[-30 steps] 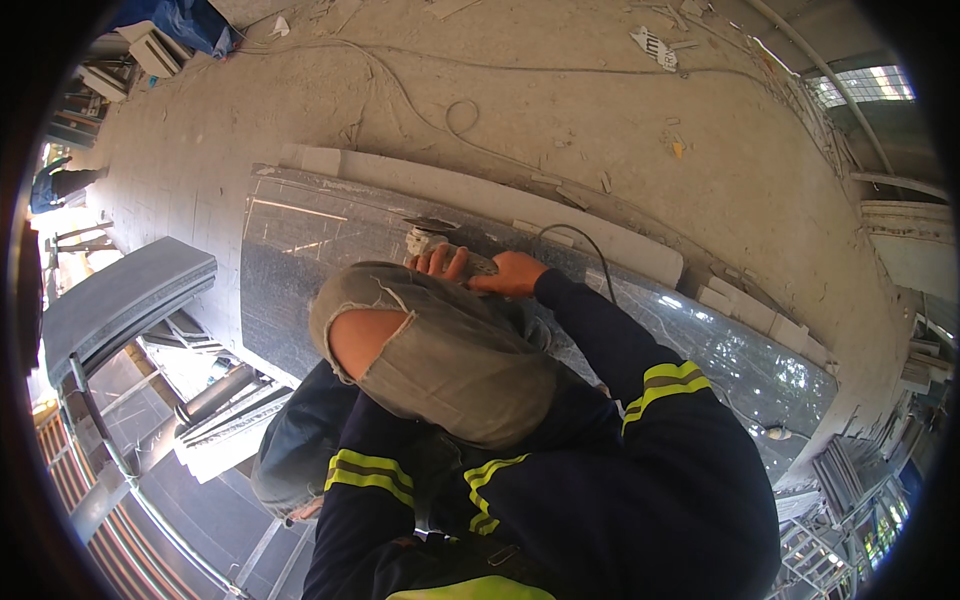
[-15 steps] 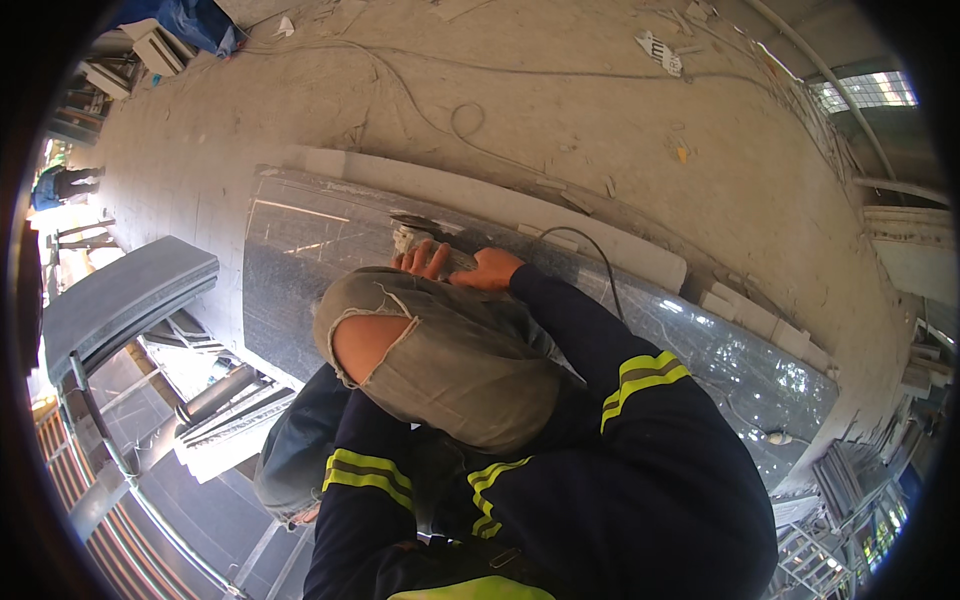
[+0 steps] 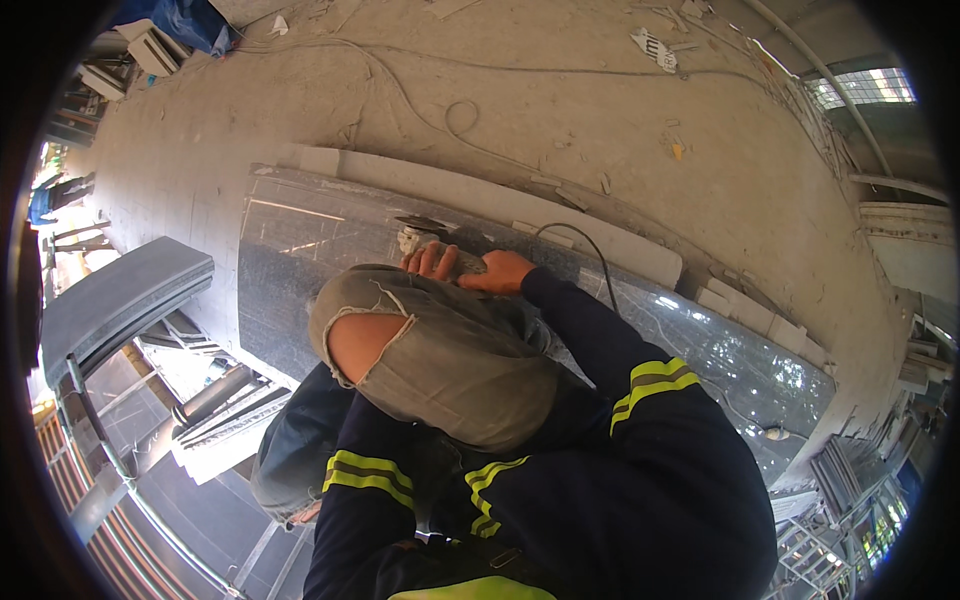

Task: The person uses an angle grinder to smooth the edge of a large stone slab resting on the floor. They hold the tool with both hands and move it along the slab's edge, generating dust.

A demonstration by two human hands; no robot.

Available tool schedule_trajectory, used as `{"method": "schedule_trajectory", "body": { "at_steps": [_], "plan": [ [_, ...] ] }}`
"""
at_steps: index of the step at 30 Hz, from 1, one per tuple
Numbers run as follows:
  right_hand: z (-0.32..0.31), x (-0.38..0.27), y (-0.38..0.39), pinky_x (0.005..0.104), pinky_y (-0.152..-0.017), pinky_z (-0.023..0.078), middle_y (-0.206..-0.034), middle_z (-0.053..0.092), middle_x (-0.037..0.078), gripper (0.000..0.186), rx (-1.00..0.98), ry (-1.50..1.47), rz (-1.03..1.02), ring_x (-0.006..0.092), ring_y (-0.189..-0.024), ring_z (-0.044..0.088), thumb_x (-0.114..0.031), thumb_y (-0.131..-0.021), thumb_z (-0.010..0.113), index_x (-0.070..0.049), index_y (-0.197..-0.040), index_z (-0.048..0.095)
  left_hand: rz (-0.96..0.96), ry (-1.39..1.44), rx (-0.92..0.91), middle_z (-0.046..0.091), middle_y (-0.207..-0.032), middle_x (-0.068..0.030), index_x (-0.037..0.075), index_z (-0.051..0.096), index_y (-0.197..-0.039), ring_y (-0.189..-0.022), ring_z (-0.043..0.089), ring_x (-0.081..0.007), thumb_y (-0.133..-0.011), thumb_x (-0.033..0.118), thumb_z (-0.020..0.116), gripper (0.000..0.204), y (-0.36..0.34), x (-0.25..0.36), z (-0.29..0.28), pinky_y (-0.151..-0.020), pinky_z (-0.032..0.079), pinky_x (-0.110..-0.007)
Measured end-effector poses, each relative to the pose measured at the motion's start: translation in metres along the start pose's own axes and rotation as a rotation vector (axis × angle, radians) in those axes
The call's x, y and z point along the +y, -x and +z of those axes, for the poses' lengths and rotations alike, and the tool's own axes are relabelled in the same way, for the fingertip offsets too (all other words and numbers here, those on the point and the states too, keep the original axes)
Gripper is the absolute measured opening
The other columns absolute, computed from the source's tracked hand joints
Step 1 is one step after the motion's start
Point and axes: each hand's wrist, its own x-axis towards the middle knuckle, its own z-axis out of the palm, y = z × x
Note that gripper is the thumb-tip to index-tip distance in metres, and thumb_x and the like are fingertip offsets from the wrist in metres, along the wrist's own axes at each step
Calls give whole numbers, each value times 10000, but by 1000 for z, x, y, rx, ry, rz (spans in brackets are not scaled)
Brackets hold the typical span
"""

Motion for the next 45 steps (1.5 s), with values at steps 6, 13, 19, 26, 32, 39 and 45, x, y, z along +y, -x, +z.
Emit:
{"method": "schedule_trajectory", "body": {
  "at_steps": [6,13,19,26,32,39,45],
  "plan": [
    [-3,-11,-12,442,-901,548,-1136,739,281,953,-68,7,36,386,-1045,730,-777,-785,686,94,-1169,727,3,10,-80,570,-1471,-187,241,600,-1481,-1256,598,-418,-834,543,663,717,-9,-15,-4,-1107,404,-614],
    [3,-18,-24,427,-835,552,-982,764,222,830,-25,-6,11,345,-926,744,-750,-811,698,52,-1014,758,15,-51,-30,565,-1471,-169,247,580,-1497,-1259,595,-398,-826,560,678,747,-1,-33,0,-1098,402,-605],
    [5,-17,-17,432,-930,549,-1137,741,278,946,-45,67,7,379,-1079,727,-767,-777,700,95,-1166,733,5,-82,-130,552,-1481,-159,252,580,-1492,-1259,586,-401,-810,571,682,760,2,-26,-16,-1098,396,-615],
    [-3,-3,7,416,-766,548,-875,752,182,808,-3,-15,-6,309,-837,738,-746,-808,717,41,-989,752,34,-70,-16,574,-1449,-168,244,606,-1469,-1237,588,-406,-808,570,678,741,0,-2,-2,-1105,389,-627],
    [-6,-1,13,420,-801,553,-950,756,209,824,-33,-15,9,325,-894,745,-748,-807,709,43,-1031,756,11,-42,-2,562,-1470,-180,242,609,-1464,-1250,579,-425,-789,576,677,756,-2,13,-11,-1117,372,-647],
    [-1,-11,-5,441,-880,557,-1080,750,272,925,-56,3,1,370,-1011,741,-775,-787,684,82,-1132,743,3,-75,-95,531,-1516,-163,256,560,-1501,-1301,560,-440,-804,593,669,782,1,-8,-13,-1137,351,-656],
    [6,-13,-20,440,-903,556,-1107,741,300,974,-34,31,20,391,-1036,736,-787,-775,680,109,-1152,735,18,-79,-178,523,-1535,-148,266,514,-1540,-1335,555,-413,-841,594,647,784,1,-31,-12,-1135,354,-659]
  ]
}}
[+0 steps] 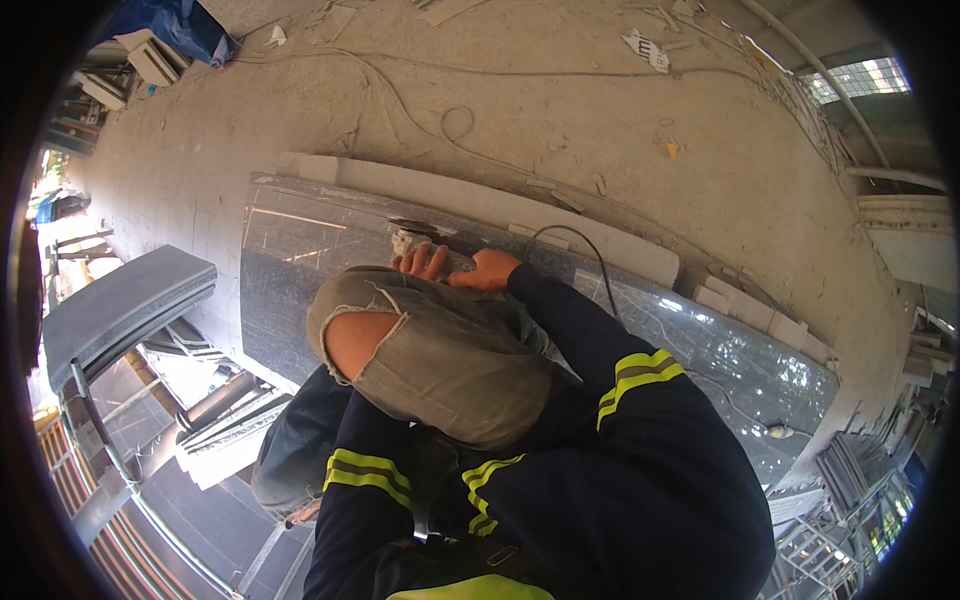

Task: The person uses an angle grinder to smooth the edge of a large stone slab resting on the floor. They hold the tool with both hands and move it along the slab's edge, generating dust.

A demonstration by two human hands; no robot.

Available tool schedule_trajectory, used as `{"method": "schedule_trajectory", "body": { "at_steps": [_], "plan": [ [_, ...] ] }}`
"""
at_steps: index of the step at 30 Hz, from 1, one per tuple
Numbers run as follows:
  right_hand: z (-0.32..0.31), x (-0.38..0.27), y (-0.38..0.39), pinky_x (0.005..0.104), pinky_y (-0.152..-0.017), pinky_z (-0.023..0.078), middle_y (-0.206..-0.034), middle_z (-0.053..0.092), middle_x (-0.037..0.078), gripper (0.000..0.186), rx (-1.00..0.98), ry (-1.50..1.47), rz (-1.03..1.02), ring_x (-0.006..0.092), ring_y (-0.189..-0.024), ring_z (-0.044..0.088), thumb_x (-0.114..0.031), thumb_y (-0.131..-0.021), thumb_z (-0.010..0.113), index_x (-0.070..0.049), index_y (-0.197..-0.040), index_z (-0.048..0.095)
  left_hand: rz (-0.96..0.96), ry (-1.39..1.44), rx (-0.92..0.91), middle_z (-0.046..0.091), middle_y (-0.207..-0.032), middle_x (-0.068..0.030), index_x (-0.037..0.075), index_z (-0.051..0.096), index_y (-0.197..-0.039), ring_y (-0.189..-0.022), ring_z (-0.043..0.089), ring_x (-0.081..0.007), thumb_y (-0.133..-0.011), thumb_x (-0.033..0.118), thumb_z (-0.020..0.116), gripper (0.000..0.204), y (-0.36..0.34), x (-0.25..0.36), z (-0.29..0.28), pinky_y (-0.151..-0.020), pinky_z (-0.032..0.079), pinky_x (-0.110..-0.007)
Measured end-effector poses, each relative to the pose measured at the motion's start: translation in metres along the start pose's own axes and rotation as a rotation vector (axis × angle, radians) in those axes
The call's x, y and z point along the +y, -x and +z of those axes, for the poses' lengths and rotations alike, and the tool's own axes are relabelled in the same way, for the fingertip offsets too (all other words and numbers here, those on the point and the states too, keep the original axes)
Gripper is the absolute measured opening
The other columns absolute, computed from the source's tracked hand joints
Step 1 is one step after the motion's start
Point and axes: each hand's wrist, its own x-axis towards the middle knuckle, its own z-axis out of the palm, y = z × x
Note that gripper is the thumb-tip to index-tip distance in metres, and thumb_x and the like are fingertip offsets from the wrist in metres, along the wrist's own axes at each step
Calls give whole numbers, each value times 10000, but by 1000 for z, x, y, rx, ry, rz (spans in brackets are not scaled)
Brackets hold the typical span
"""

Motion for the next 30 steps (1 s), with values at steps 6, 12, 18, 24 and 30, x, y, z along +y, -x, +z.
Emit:
{"method": "schedule_trajectory", "body": {
  "at_steps": [6,12,18,24,30],
  "plan": [
    [-2,11,13,441,-884,563,-1072,748,296,939,4,-21,-6,385,-1018,743,-777,-771,690,100,-1101,752,13,47,82,547,-1510,-169,246,559,-1510,-1323,563,-405,-846,588,645,753,0,20,-7,-1126,367,-656],
    [-8,9,28,423,-774,553,-901,759,184,807,6,-30,-32,304,-856,748,-741,-828,692,41,-1020,753,35,30,138,563,-1491,-178,235,592,-1483,-1297,578,-409,-832,598,646,748,-3,30,-9,-1121,375,-648],
    [-12,7,37,414,-769,554,-894,757,185,823,9,-34,-14,304,-847,746,-756,-815,695,41,-1014,754,7,48,109,579,-1463,-170,233,608,-1464,-1260,599,-412,-819,614,649,749,-6,42,-22,-1116,386,-634],
    [-10,16,38,425,-797,555,-940,766,195,827,12,-41,-12,319,-884,747,-759,-806,704,32,-1039,759,-8,41,135,595,-1435,-153,238,619,-1450,-1234,618,-413,-828,606,646,723,-8,51,-28,-1106,393,-627],
    [-13,17,45,437,-842,565,-978,764,239,874,9,-14,-1,362,-941,755,-778,-774,691,51,-1040,765,-10,60,168,607,-1415,-151,235,645,-1419,-1226,612,-411,-828,599,643,694,-8,58,-28,-1110,385,-626]
  ]
}}
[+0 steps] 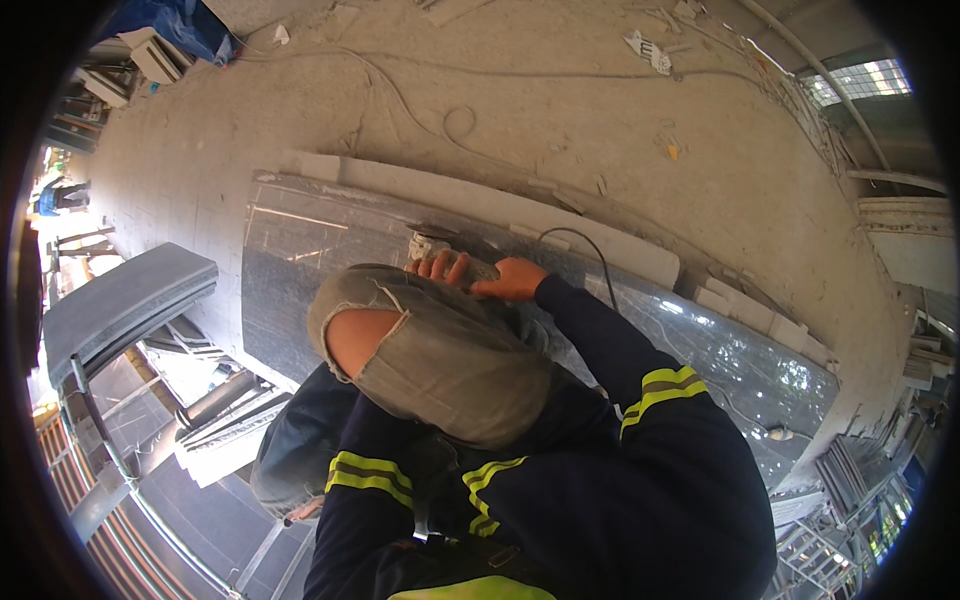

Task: The person uses an angle grinder to smooth the edge of a large stone slab resting on the floor. They hold the tool with both hands and move it along the slab's edge, generating dust.

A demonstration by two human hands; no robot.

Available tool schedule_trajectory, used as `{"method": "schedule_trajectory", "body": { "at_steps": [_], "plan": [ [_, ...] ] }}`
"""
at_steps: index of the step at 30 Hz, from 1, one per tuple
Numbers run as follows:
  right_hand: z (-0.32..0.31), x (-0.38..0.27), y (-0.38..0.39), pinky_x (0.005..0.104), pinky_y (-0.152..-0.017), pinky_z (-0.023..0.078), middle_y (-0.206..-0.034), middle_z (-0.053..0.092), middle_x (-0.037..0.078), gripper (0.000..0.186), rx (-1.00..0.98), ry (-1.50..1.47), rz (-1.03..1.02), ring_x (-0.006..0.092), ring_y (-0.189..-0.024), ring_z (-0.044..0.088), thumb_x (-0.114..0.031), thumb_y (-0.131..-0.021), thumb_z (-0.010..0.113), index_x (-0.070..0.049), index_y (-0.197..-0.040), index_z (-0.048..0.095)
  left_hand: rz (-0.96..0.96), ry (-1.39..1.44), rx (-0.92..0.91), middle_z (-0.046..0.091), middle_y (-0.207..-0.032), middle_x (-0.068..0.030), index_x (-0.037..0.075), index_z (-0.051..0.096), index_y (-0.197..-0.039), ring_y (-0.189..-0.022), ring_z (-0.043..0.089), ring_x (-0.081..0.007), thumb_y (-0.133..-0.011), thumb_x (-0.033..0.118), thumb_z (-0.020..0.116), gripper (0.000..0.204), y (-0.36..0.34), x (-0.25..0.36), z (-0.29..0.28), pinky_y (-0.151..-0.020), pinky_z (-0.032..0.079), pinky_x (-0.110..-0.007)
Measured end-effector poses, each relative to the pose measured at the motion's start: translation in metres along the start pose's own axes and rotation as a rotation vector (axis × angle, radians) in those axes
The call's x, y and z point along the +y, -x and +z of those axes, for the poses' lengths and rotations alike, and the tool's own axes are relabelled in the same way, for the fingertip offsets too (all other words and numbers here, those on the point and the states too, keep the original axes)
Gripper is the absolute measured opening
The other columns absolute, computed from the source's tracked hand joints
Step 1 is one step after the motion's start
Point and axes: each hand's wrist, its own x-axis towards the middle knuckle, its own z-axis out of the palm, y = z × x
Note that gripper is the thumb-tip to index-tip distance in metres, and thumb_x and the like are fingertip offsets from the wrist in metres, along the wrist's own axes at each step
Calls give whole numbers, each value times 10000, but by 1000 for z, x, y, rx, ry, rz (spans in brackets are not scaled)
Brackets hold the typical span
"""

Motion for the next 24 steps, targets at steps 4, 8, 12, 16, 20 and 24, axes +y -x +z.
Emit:
{"method": "schedule_trajectory", "body": {
  "at_steps": [4,8,12,16,20,24],
  "plan": [
    [-1,-6,-1,438,-855,566,-995,769,236,869,-12,30,13,365,-964,755,-777,-776,687,42,-1053,770,-66,-11,-17,602,-1416,-143,229,653,-1399,-1257,588,-410,-830,598,638,678,4,3,4,-1118,376,-630],
    [2,-15,-12,446,-872,565,-1022,766,248,892,-14,59,11,374,-984,752,-781,-780,677,57,-1076,763,-139,18,-16,563,-1466,-142,235,604,-1443,-1333,541,-410,-849,598,625,697,10,-6,9,-1146,354,-643],
    [11,-14,-33,456,-914,549,-1092,745,290,930,39,94,-10,397,-1051,732,-769,-789,682,96,-1125,733,-81,14,-231,518,-1513,-149,236,556,-1488,-1393,493,-412,-878,606,598,714,0,-25,-9,-1174,326,-658],
    [12,-14,-47,460,-950,531,-1147,723,318,927,20,62,-45,418,-1113,706,-732,-811,698,125,-1165,701,-65,-15,-305,486,-1548,-144,243,522,-1513,-1452,447,-400,-892,610,582,723,-3,-49,5,-1197,296,-672],
    [15,-26,-58,463,-951,530,-1136,725,313,893,28,62,-97,418,-1112,705,-705,-832,706,123,-1168,696,-122,-56,-282,501,-1527,-116,246,543,-1458,-1480,427,-347,-853,577,630,695,-1,-64,20,-1200,276,-675],
    [20,-36,-74,463,-948,527,-1127,728,308,797,59,65,-140,416,-1105,706,-644,-876,705,96,-1169,704,-148,-72,-304,538,-1453,-92,247,543,-1428,-1430,473,-304,-812,424,744,672,-14,-76,9,-1128,337,-705]
  ]
}}
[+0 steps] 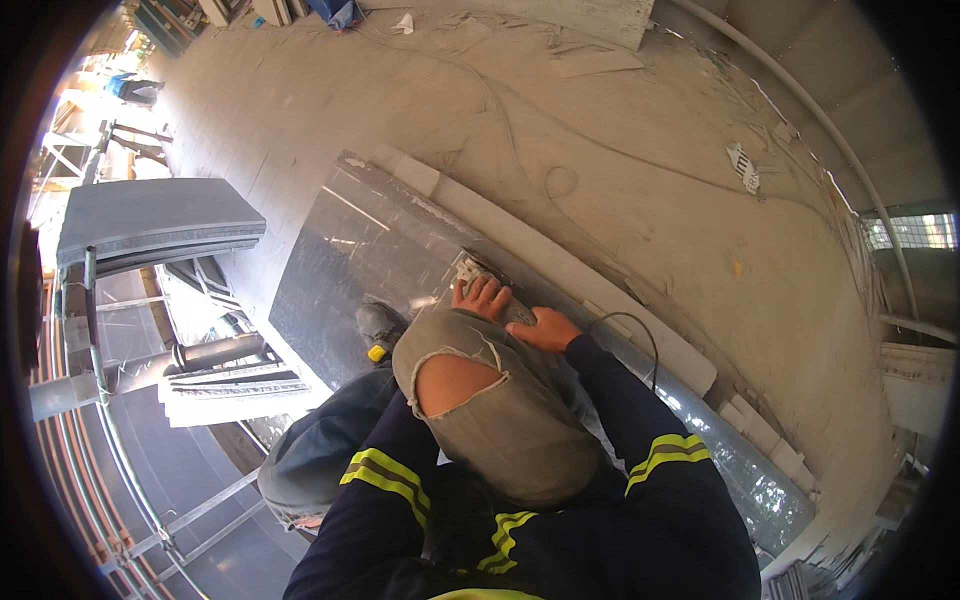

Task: The person uses an angle grinder to smooth the edge of a large stone slab resting on the floor. They hold the tool with both hands and move it along the slab's edge, generating dust.

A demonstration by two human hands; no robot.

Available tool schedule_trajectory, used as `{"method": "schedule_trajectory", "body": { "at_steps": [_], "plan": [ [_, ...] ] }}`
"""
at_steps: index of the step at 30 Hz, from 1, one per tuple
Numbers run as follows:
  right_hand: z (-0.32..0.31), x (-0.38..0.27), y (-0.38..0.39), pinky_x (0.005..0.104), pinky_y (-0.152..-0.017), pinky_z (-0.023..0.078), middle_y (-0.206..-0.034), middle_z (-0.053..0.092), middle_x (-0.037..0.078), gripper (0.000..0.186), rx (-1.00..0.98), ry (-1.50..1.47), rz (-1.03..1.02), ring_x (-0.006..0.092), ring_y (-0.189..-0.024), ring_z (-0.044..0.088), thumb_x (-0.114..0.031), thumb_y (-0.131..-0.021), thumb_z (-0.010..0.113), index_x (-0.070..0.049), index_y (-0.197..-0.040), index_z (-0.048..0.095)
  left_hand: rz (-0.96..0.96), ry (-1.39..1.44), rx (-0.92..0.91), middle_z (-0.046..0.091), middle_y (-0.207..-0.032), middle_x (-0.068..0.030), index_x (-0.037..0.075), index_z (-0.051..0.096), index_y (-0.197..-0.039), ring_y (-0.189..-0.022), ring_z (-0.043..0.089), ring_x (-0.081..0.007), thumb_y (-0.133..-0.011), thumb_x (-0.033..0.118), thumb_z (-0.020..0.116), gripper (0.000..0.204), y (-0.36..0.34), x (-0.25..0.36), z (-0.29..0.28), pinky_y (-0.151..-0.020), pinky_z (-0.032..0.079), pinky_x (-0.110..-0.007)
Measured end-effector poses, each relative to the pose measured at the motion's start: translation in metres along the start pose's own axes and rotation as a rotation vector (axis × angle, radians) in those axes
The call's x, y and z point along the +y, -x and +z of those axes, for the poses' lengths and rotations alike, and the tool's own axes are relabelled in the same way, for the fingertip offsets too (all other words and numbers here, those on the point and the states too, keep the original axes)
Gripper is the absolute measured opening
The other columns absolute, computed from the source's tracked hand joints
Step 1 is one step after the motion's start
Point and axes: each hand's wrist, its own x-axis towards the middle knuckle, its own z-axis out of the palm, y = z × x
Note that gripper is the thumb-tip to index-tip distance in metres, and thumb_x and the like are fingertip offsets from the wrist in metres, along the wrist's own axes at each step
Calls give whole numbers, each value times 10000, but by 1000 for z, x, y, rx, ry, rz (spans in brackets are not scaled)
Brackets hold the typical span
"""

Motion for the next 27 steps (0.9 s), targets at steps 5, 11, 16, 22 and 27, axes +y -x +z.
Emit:
{"method": "schedule_trajectory", "body": {
  "at_steps": [5,11,16,22,27],
  "plan": [
    [2,-57,-49,456,-956,524,-1122,737,292,795,-27,-42,-44,402,-1112,708,-642,-873,718,87,-1190,704,-77,-97,35,549,-1449,-77,212,565,-1385,-1432,470,-300,-894,302,685,514,-5,-61,-13,-1151,346,-638],
    [8,-93,-115,472,-972,524,-1144,713,333,892,221,-9,-240,423,-1115,698,-694,-852,700,140,-1166,667,-109,-238,159,563,-1452,-79,203,566,-1404,-1424,476,-314,-939,212,627,469,-25,-114,-56,-1148,382,-577],
    [-10,-150,-102,387,-773,544,-1002,726,177,692,-5,-321,-355,250,-878,700,-547,-853,803,64,-1156,683,-14,-513,194,542,-1480,-79,195,551,-1437,-1418,477,-291,-941,230,620,501,-14,-135,-139,-1143,383,-542],
    [-51,-206,-33,311,-672,503,-972,702,64,590,-147,-344,-226,146,-793,635,-426,-828,849,7,-1195,688,7,-613,219,536,-1483,-73,202,514,-1471,-1419,471,-290,-960,245,623,524,-1,-110,-192,-1152,389,-525],
    [-79,-201,28,283,-611,461,-900,675,20,515,-66,-564,-294,113,-750,610,-370,-848,826,-29,-1205,679,56,-594,378,522,-1516,-75,210,484,-1508,-1421,474,-292,-972,257,625,556,7,-53,-250,-1150,399,-515]
  ]
}}
